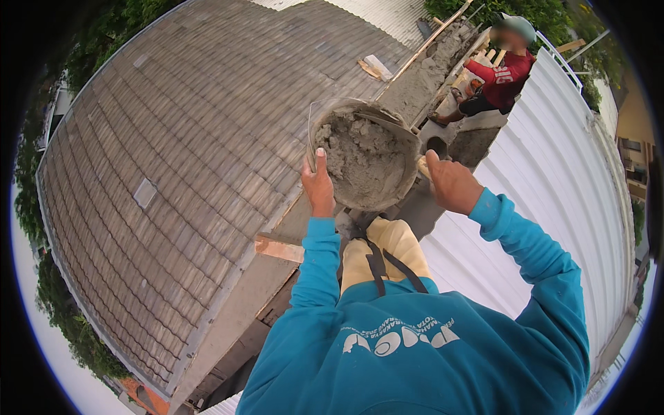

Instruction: The person scoops wet cement from a bucket using a trowel and applies it to the edge of a roof, smoothing the surface. Another worker is visible nearby also applying cement.

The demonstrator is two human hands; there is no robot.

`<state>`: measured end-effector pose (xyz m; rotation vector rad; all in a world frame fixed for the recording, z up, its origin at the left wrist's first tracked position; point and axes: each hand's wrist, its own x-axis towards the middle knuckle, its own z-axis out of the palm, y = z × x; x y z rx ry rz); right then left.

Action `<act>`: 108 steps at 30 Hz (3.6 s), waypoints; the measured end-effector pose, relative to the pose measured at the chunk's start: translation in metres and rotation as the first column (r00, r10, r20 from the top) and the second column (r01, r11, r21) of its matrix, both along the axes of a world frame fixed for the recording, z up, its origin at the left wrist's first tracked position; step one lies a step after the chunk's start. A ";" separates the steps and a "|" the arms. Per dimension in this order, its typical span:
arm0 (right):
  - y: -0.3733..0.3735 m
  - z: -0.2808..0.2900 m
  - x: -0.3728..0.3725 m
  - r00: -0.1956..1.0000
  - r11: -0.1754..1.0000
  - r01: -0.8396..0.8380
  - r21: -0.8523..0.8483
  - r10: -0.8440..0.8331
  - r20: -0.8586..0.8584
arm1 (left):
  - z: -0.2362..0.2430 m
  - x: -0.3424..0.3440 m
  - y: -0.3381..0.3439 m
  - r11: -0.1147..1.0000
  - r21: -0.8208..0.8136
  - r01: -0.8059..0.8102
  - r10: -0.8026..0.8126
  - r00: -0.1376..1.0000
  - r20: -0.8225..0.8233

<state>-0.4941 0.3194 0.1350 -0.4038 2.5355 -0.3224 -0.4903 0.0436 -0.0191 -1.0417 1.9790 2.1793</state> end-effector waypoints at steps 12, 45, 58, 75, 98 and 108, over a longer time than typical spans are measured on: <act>-0.044 -0.022 0.019 0.652 0.887 0.421 -0.189 -0.151 0.743 | 0.000 0.002 0.009 0.997 -0.039 -0.060 0.057 0.996 -0.074; -0.025 0.007 0.116 0.312 -0.068 0.950 -0.304 0.187 0.932 | -0.005 0.007 -0.007 0.998 -0.062 -0.017 0.027 0.987 0.161; 0.000 0.026 -0.050 0.491 -0.383 0.500 -0.777 -0.614 0.618 | -0.020 0.010 -0.008 0.985 -0.145 -0.092 0.088 0.996 -0.032; 0.165 -0.218 -0.214 0.175 0.127 0.781 -0.612 -0.984 0.020 | 0.003 0.006 0.002 0.987 -0.162 -0.019 0.021 1.000 0.013; 0.060 -0.175 -0.220 0.192 -0.058 0.864 -0.499 -0.880 0.435 | -0.011 0.012 -0.012 0.997 -0.077 0.029 -0.024 0.998 0.061; 0.100 -0.088 -0.148 0.421 0.181 0.832 -0.525 -0.822 0.384 | 0.020 0.001 0.001 0.997 0.083 0.007 -0.017 0.994 0.110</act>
